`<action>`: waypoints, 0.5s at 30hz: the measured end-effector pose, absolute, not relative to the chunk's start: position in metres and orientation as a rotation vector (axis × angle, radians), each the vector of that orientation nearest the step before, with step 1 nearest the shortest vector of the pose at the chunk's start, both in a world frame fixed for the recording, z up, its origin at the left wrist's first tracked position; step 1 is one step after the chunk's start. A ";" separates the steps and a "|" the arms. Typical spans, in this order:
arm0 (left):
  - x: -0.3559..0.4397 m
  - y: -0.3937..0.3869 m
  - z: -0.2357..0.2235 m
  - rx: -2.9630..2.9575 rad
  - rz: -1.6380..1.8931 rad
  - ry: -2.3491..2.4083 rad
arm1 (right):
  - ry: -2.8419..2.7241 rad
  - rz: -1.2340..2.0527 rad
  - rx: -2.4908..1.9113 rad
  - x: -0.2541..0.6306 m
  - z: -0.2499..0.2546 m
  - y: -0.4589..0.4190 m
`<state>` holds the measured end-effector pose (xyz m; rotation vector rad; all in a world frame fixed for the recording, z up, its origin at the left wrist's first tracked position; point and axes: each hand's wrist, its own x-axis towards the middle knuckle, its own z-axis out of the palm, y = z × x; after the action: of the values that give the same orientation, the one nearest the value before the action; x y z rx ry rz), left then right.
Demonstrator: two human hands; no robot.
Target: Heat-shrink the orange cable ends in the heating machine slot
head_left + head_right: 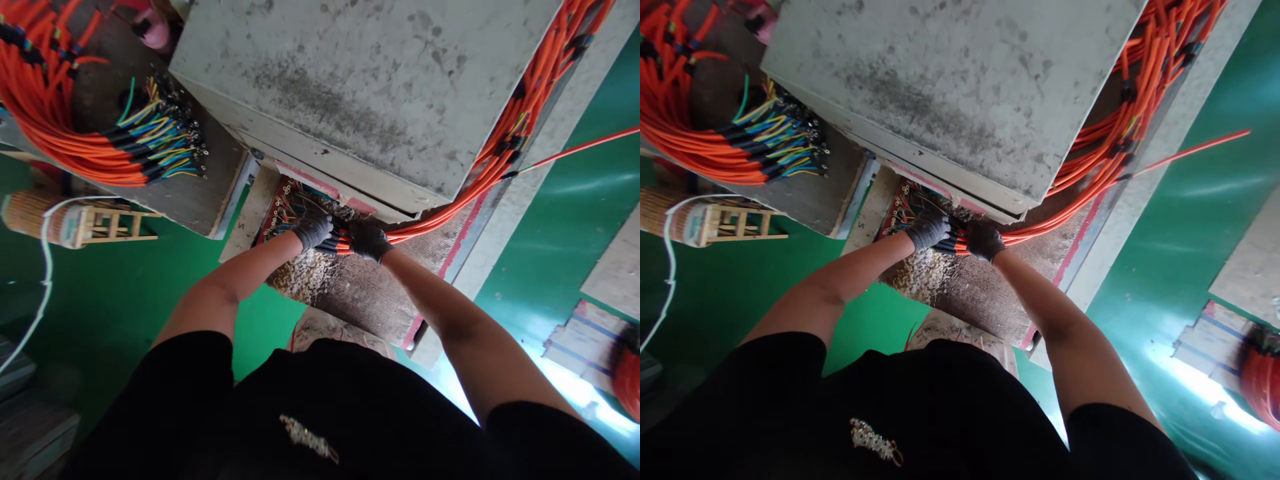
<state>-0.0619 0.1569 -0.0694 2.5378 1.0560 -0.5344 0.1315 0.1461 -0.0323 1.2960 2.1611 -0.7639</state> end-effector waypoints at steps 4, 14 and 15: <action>-0.065 0.154 -0.068 2.556 -0.493 0.959 | 2.188 -0.753 1.299 0.138 -0.035 0.142; -0.077 0.150 -0.086 2.546 -0.392 1.044 | 2.251 -0.744 1.326 0.141 -0.052 0.132; -0.077 0.148 -0.087 2.549 -0.372 1.070 | 2.261 -0.753 1.311 0.141 -0.051 0.129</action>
<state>-0.0766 0.1477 -0.0872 2.5494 1.0697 -0.3724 0.1415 0.1285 -0.0514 1.3114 2.2614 -0.7532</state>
